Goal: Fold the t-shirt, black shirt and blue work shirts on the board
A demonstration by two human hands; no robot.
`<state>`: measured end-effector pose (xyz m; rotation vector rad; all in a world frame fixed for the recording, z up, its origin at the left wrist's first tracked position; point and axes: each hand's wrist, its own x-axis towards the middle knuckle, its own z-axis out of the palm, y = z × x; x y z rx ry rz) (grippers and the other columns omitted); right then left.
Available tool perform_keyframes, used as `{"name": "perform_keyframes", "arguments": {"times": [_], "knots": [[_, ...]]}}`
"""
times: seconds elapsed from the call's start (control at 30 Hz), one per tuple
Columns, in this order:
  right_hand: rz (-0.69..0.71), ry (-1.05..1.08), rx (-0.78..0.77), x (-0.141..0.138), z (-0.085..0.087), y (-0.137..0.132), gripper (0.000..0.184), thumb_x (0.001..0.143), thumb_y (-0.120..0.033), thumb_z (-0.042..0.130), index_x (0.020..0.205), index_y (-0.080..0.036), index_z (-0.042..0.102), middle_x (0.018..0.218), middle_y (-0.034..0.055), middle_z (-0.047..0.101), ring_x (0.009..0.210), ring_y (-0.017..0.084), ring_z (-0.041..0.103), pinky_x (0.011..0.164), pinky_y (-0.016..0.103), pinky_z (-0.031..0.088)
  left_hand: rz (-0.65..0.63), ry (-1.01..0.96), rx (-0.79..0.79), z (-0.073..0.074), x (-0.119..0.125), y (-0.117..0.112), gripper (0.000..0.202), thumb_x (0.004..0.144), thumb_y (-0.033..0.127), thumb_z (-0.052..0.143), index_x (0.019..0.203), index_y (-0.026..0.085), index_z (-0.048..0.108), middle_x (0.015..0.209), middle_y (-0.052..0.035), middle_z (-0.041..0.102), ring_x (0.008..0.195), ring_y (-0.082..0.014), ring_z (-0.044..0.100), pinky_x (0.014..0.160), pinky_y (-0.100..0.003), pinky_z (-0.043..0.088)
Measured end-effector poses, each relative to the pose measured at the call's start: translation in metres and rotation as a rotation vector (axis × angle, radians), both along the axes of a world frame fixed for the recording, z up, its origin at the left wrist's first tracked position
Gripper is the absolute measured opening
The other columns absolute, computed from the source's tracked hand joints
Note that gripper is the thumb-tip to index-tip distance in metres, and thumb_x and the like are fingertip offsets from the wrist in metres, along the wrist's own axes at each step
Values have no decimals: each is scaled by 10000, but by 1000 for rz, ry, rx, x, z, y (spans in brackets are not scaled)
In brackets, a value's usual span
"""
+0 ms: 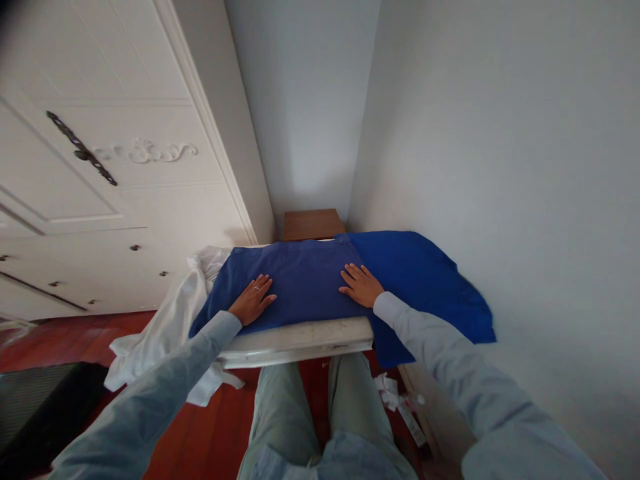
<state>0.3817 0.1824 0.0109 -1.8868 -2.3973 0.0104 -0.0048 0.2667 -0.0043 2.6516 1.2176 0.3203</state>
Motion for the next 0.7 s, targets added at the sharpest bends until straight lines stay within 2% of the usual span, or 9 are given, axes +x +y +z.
{"name": "perform_keyframes", "arguments": {"times": [0.07,0.17,0.27,0.33,0.4,0.47,0.6,0.7], "knots": [[-66,54,27,7,6,-10,615,1011,-524,416,1488,-147,508,1589,190,420,1501,354,332,1218,574,257,61,-37,31,10,-21,-11,665,990,582,363,1444,122,521,1571,-192,454,1517,-344,305,1220,-550,274],[-114,181,109,15,10,-35,691,997,-579,395,1512,-125,462,1597,202,405,1505,353,325,1219,557,274,209,-135,105,27,-74,-37,665,954,601,421,1397,123,553,1526,-201,507,1480,-360,376,1197,-541,323],[-201,317,188,25,6,-69,782,957,-637,427,1518,-92,430,1561,231,447,1467,361,393,1198,537,332,473,-221,71,37,-130,-69,690,883,647,501,1307,113,611,1327,-218,655,1235,-363,623,1061,-494,481],[-340,383,201,36,0,-88,817,905,-667,490,1493,-101,454,1471,238,546,1364,386,518,1132,555,413,612,-264,-4,38,-155,-88,698,804,677,581,1225,125,657,1162,-187,727,1019,-341,708,918,-453,553],[-475,438,145,48,-5,-99,823,840,-675,560,1427,-100,521,1316,233,659,1174,393,651,1022,553,502,665,-316,-83,37,-164,-100,667,739,680,644,1146,155,693,1043,-140,757,881,-305,720,814,-408,566],[-566,493,52,56,-7,-102,771,785,-652,621,1334,-112,597,1163,204,727,997,368,714,911,515,557,682,-388,-143,36,-162,-103,615,698,672,687,1069,182,717,962,-103,770,806,-272,710,759,-370,555],[-637,623,-94,58,1,-99,586,734,-583,696,1141,-162,692,1000,144,770,733,286,732,755,426,570,721,-559,-206,36,-147,-91,510,650,627,748,936,205,750,824,-57,768,712,-227,681,688,-316,521],[-646,692,-164,56,9,-98,465,714,-538,728,1000,-172,723,836,99,773,562,224,682,653,374,540,721,-628,-227,36,-144,-80,364,640,540,755,799,213,750,708,-33,742,656,-212,653,655,-302,492]]}}
